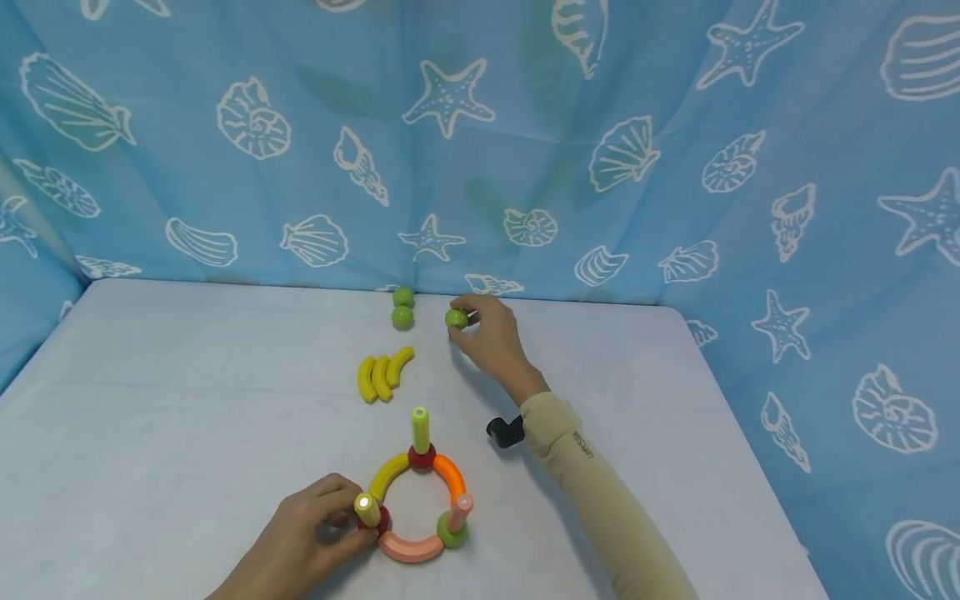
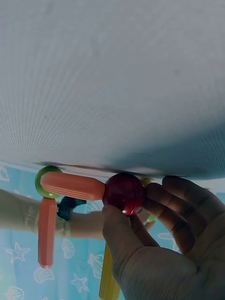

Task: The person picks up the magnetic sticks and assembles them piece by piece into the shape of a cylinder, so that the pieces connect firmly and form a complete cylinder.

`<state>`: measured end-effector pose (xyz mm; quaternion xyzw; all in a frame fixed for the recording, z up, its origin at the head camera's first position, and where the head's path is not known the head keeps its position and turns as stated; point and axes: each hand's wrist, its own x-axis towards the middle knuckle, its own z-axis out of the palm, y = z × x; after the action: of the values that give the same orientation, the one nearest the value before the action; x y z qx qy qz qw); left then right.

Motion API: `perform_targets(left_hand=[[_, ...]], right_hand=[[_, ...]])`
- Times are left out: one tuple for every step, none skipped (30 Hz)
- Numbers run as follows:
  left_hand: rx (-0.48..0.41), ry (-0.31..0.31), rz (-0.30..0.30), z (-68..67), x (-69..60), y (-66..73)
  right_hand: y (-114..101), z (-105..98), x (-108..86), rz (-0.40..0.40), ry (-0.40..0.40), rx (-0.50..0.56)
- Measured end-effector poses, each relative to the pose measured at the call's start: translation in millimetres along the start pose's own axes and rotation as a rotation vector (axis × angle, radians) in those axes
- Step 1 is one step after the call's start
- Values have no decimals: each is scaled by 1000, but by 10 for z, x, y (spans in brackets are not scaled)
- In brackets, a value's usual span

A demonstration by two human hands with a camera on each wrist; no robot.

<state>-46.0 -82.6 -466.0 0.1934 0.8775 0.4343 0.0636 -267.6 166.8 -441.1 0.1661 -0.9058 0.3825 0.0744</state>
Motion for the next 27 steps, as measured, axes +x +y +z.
perform_targets(left_hand=[[1, 1, -1, -1, -1, -1], [2, 2, -2, -2, -2, -2], [2, 2, -2, -1, -3, -3], [1, 1, -4, -1, -3, -4], [1, 1, -5, -2, -4, -4], [2, -1, -9, -2, -4, -4], [2, -2, -10, -2, -4, -4], [3, -4, -13, -1, -5, -3], [4, -7, -17, 0, -6, -2], [6, -9, -21, 0, -6, -1], [7, -12, -23, 1, -6, 0], [10, -16, -27, 1, -6, 1], [10, -21, -33, 1, -5, 4], [10, -25, -38, 0, -3, 6], [8, -29, -43, -1, 0, 8], [8, -32, -48, -4, 3, 10], [6, -34, -52, -5, 6, 11], [4, -37, -56, -7, 9, 13], [2, -39, -59, -8, 12, 14], [2, -40, -59, -10, 16, 14], [1, -41, -60, -9, 17, 15], [2, -42, -60, -9, 18, 16], [3, -41, -60, -8, 18, 18], [5, -42, -60, -7, 19, 20], [6, -42, -60, -8, 19, 22], [5, -41, -60, -9, 18, 23], [7, -39, -59, -10, 17, 24]], right_hand=[[-2, -2, -19, 1, -1, 2], [-4, -4, -39, 1, -2, 1], [0, -5, -55, 1, -2, 0], [1, -5, -72, -2, -2, -1], [4, -7, -90, -6, -1, 0], [11, -6, -108, -10, -1, -1], [16, -7, -126, -17, 1, -2], [19, -7, -145, -22, 3, -6], [22, -7, -164, -29, 5, -9], [22, -7, -185, -36, 8, -13], [18, -8, -205, -42, 11, -17], [10, -8, -226, -48, 12, -20], [-4, -12, -246, -56, 13, -23], [-19, -15, -265, -62, 12, -26], [-38, -19, -284, -67, 11, -28], [-58, -24, -302, -72, 11, -24], [-78, -29, -320, -74, 9, -23], [-97, -35, -337, -77, 9, -22], [-113, -41, -353, -80, 8, -24], [-128, -46, -371, -82, 7, -24], [-143, -50, -387, -85, 8, -21], [-154, -54, -402, -90, 8, -20], [-158, -54, -415, -99, 9, -21], [-167, -57, -427, -112, 11, -17], [-174, -57, -439, -125, 13, -13], [-181, -58, -450, -140, 17, -7], [-185, -58, -462, -156, 22, -5]])
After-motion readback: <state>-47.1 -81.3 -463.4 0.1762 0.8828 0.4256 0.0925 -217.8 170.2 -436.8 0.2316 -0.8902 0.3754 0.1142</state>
